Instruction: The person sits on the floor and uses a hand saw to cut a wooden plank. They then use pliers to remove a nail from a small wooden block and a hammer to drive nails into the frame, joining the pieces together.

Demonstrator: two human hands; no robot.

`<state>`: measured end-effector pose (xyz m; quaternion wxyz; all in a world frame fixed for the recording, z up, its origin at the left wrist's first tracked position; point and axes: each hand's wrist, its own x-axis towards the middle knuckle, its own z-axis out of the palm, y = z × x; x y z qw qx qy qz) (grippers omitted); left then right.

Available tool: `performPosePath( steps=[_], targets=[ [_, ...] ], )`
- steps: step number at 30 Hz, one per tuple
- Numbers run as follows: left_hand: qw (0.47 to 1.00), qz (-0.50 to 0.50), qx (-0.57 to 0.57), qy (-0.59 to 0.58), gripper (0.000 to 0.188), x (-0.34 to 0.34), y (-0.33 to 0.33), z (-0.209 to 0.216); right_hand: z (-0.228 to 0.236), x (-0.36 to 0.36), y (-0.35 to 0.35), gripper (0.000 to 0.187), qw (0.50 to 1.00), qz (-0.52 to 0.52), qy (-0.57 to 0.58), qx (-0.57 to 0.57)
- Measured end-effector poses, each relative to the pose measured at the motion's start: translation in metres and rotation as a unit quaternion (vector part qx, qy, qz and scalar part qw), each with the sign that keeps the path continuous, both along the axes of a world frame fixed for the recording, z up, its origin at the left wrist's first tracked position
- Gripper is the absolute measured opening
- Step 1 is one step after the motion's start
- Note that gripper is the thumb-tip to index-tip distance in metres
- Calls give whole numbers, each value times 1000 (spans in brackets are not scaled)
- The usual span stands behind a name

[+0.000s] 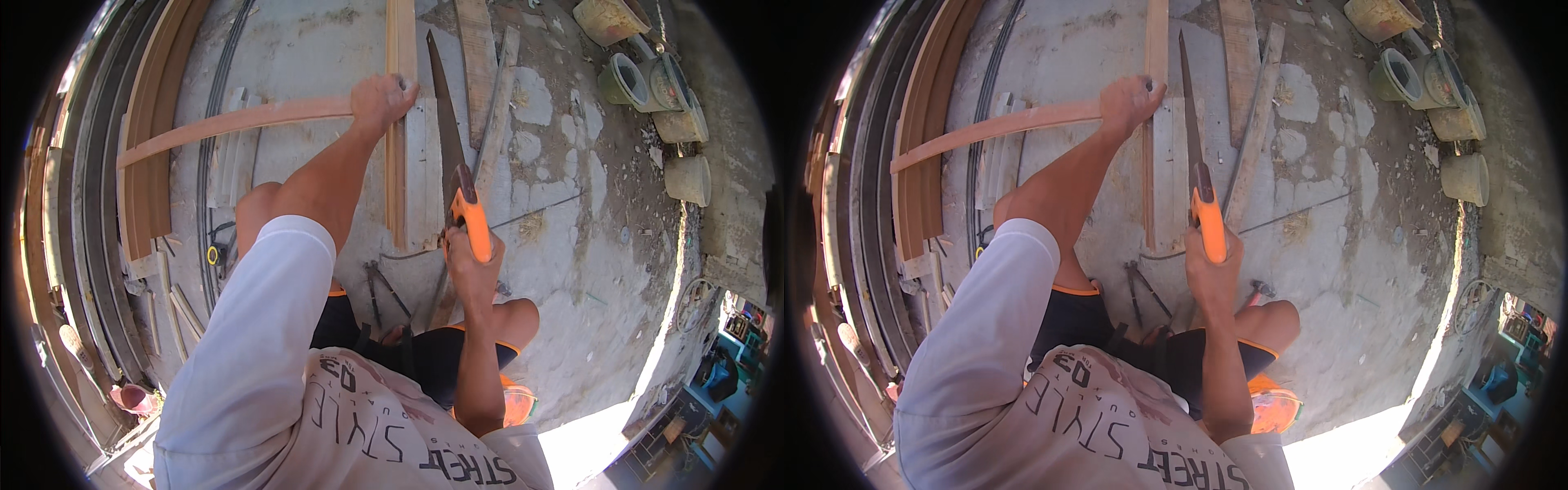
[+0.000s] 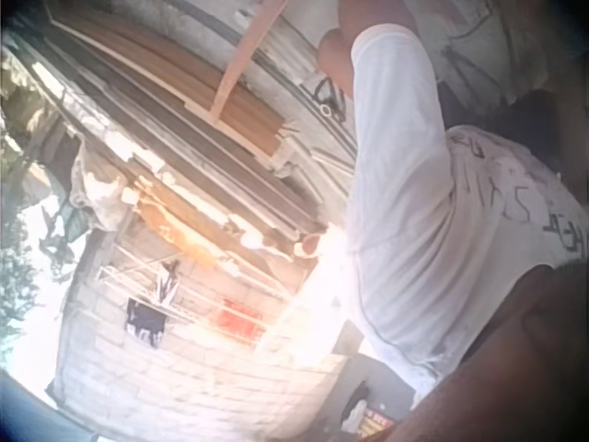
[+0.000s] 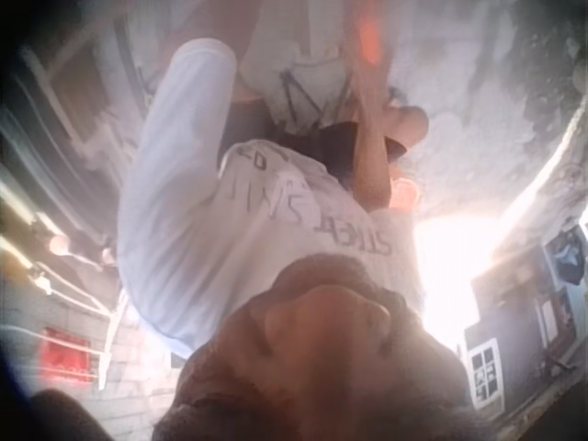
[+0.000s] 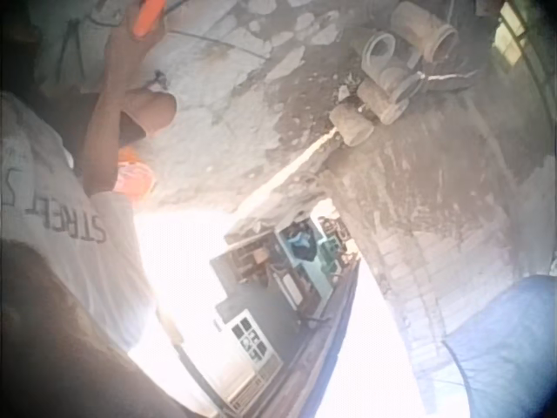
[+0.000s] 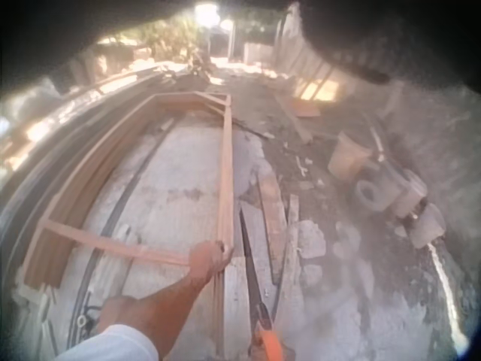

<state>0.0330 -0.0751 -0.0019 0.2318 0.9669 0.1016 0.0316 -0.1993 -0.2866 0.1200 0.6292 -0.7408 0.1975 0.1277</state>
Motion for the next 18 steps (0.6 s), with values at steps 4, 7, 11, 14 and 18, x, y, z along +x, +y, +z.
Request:
performPosePath(
  steps=[4,7,11,14,18],
  targets=[
    [1000,7,2,6,45,-1,3,1,23,-174,-38,35,997,8,-18,-75],
    [1000,2,-5,12,46,1,0,4,25,-179,-40,43,997,-4,1,-83],
    [1000,-20,-4,-21,45,0,-2,-2,-10,-18,-9,14,1000,-11,-14,-10],
    [999,-16,-20,-33,45,5,-2,1,2,80,10,16,999,28,-32,-7],
    [1000,-4,-28,-2,46,3,1,1,-3,-33,-12,13,999,9,-15,-35]
  ],
)
